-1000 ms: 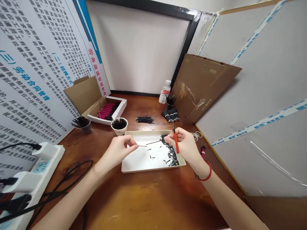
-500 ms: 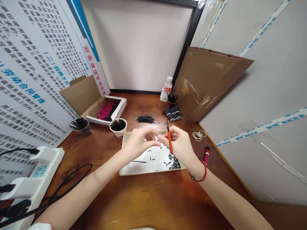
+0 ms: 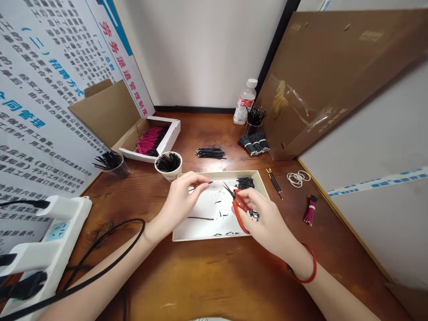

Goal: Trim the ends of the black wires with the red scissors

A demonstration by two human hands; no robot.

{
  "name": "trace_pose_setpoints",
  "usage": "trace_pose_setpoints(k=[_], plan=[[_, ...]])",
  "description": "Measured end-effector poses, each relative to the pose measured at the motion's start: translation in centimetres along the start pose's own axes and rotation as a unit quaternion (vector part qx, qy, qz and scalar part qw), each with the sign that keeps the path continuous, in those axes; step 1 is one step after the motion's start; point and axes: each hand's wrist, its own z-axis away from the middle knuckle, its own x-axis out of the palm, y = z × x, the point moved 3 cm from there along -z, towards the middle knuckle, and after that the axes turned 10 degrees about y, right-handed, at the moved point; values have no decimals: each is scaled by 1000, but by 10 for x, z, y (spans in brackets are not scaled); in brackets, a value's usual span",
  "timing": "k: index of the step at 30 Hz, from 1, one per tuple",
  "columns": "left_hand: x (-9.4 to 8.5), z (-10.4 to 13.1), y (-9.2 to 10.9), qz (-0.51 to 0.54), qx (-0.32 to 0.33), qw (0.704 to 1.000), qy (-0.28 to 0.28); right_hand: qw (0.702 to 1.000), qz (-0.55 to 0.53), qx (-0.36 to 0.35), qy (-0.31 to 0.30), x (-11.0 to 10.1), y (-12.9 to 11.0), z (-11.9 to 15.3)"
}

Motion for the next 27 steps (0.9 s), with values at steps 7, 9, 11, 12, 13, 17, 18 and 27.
trace_pose_setpoints(k=[7,9,11,12,13,17,18,27], plan=[[1,11,12,-15,69,997,-9,996,58,-31,66,5,-8,1],[0,12,14,-21,94,995,-1,996,51,-28,66,5,-8,1],[-1,13,14,-27,109,994,7,996,47,-31,64,4,-7,0],[-1,13,14,-30,112,993,11,996,47,-37,64,4,-6,0],[-1,13,13,-33,115,993,16,996,45,-42,64,4,-6,0],[-2,13,13,-24,137,990,33,996,32,-47,62,4,-6,-1],[-2,12,14,-19,140,989,34,997,30,-47,61,3,-7,-1],[-1,13,16,-21,156,987,32,998,28,-38,51,2,-6,3]])
